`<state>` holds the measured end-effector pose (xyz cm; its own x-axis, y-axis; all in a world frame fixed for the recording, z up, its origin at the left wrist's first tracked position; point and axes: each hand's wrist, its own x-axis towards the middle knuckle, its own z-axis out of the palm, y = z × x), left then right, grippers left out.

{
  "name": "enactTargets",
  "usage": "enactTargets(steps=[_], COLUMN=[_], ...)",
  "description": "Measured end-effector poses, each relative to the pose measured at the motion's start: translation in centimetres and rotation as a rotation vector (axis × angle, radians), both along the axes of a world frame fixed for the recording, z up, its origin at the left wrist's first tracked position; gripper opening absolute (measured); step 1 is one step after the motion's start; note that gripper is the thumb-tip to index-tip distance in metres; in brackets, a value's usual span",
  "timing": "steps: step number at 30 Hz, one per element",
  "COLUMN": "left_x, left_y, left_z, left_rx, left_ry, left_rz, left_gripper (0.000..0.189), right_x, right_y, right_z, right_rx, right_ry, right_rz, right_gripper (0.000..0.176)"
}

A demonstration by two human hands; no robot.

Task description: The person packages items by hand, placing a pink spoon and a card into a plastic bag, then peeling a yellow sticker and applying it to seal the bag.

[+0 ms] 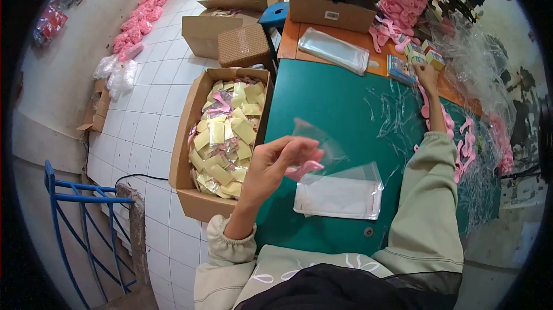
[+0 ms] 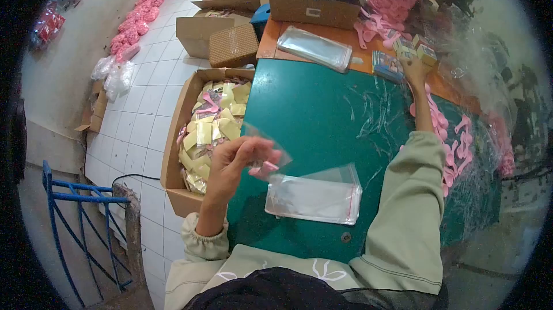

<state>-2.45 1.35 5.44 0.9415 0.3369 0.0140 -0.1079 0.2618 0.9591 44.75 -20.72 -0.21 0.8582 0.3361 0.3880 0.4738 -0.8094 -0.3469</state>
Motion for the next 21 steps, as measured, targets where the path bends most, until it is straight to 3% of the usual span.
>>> enactTargets(steps=[3, 6, 9, 12, 15, 18, 21], left_x=[-1.6, -2.5, -2.6, -2.4, -2.1, -1.5, -0.8], left_y=[0.5, 0.9, 1.0, 0.7, 0.4, 0.0, -0.2], left_z=[-0.1, -0.6, -1.1, -1.1, -1.0, -0.9, -1.0], left_rx=[0.005, -0.015, -0.002, -0.049, -0.090, -0.092, -0.033], left_ry=[-0.003, 0.018, 0.057, 0.064, 0.094, 0.120, 0.099], left_rz=[0.034, 0.051, 0.062, 0.043, -0.007, -0.073, -0.141], left_gripper=[0.036, 0.035, 0.037, 0.035, 0.033, 0.032, 0.032], right_x=[2.0, 3.8, 4.0, 3.8, -0.8, -4.1, -10.8], right_y=[-0.6, -1.3, -1.7, -2.1, -1.5, -2.3, -1.3], right_z=[-1.3, -3.2, -3.0, -2.8, 1.2, 3.8, 7.3], right_rx=[-0.194, 0.242, 0.147, -0.022, -0.120, -0.032, -0.019], right_ry=[0.113, 0.399, 0.361, -0.069, -0.279, -0.487, -0.458], right_rz=[-0.124, 0.014, -0.113, -0.091, -0.097, 0.132, 0.009], right_gripper=[0.036, 0.029, 0.024, 0.022, 0.025, 0.027, 0.020])
